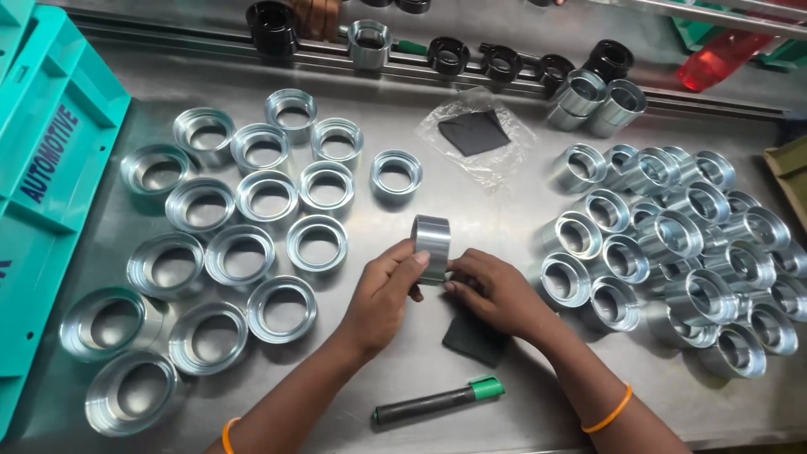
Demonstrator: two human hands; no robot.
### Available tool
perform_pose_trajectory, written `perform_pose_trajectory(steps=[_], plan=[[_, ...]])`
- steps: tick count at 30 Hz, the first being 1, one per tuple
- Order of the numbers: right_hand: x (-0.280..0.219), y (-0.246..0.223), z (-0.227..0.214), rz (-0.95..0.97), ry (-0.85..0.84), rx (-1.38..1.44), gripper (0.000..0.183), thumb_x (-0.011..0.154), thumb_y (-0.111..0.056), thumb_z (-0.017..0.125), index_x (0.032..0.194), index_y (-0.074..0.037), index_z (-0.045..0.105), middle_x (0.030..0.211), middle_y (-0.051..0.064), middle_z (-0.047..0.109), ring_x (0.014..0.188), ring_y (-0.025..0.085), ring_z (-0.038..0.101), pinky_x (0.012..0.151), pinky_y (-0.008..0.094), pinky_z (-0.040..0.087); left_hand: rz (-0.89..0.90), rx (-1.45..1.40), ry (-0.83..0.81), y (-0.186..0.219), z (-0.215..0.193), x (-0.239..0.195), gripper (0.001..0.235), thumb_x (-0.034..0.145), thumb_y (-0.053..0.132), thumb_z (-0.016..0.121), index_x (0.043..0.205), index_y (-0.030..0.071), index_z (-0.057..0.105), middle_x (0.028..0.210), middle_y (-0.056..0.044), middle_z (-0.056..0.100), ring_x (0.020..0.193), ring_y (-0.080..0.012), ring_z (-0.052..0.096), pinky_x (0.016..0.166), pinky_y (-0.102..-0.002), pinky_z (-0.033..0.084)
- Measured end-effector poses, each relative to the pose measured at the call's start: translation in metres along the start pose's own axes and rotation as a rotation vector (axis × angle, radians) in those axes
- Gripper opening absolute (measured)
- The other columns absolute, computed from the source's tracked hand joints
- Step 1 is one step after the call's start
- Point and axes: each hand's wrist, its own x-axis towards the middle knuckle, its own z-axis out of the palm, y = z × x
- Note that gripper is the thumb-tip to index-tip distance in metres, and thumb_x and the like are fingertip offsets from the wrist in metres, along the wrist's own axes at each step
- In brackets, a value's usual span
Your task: Inspecting and cleaning metal ring components using a scouring pad and a small tool, then placing them into a blue storage crate.
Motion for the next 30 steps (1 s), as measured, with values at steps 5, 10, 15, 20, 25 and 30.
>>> perform_pose_trajectory(steps=[5,10,15,20,25,30], plan=[[0.001,0.011,-0.005,-0.044,0.001,-0.001,0.027,0.092,-0.022,0.068,0.116,-0.01,0.071,0.095,0.008,0.067,0.083,0.024,0.067,0.075,0.036,0.054,0.047,0.023,0.079,-0.012,-0.002,0.003,0.04,0.107,0.031,0.051,0.099,0.0,0.075,0.085,-0.004,0.069,0.077,-0.0081,0.057,0.073,-0.025,0.047],[0.015,0.054,-0.017,-0.128,0.029,0.189,0.029,0.098,-0.022,0.065,0.122,-0.007,0.07,0.102,0.005,0.073,0.092,0.017,0.072,0.082,0.033,0.057,0.048,-0.024,0.142,-0.025,-0.004,0.009,0.042,0.106,0.034,0.051,0.096,0.001,0.076,0.083,-0.004,0.072,0.074,-0.0056,0.059,0.073,-0.023,0.048],[0.054,0.04,-0.037,0.171,0.323,0.554,0.036,0.098,-0.028,0.065,0.124,-0.003,0.07,0.093,0.011,0.068,0.076,0.016,0.068,0.067,0.032,0.059,-0.13,-0.009,0.171,-0.034,-0.002,0.017,0.037,0.1,0.036,0.051,0.101,0.006,0.074,0.082,0.003,0.073,0.065,-0.0033,0.054,0.061,-0.022,0.043],[0.14,0.013,-0.072,0.111,0.129,0.756,0.038,0.097,-0.026,0.063,0.128,-0.005,0.064,0.099,0.007,0.068,0.083,0.018,0.072,0.072,0.034,0.062,-0.2,-0.06,0.165,-0.047,-0.006,0.019,0.036,0.102,0.034,0.052,0.098,0.004,0.073,0.07,0.002,0.059,0.054,-0.0051,0.044,0.049,-0.023,0.036],[0.23,0.01,-0.083,0.148,0.165,1.005,0.037,0.101,-0.024,0.06,0.132,-0.004,0.061,0.101,0.007,0.066,0.088,0.02,0.07,0.079,0.035,0.06,-0.214,-0.057,0.174,-0.052,-0.006,0.023,0.036,0.101,0.033,0.054,0.093,0.005,0.075,0.067,0.001,0.059,0.053,-0.0069,0.044,0.049,-0.025,0.035],[0.319,0.043,-0.068,0.321,0.224,1.18,0.042,0.104,-0.033,0.053,0.131,-0.002,0.056,0.118,0.015,0.065,0.104,0.03,0.066,0.088,0.043,0.059,0.025,0.213,0.277,-0.059,-0.004,0.019,0.041,0.1,0.035,0.059,0.084,-0.001,0.071,0.069,-0.009,0.067,0.062,-0.0151,0.058,0.058,-0.034,0.048]])
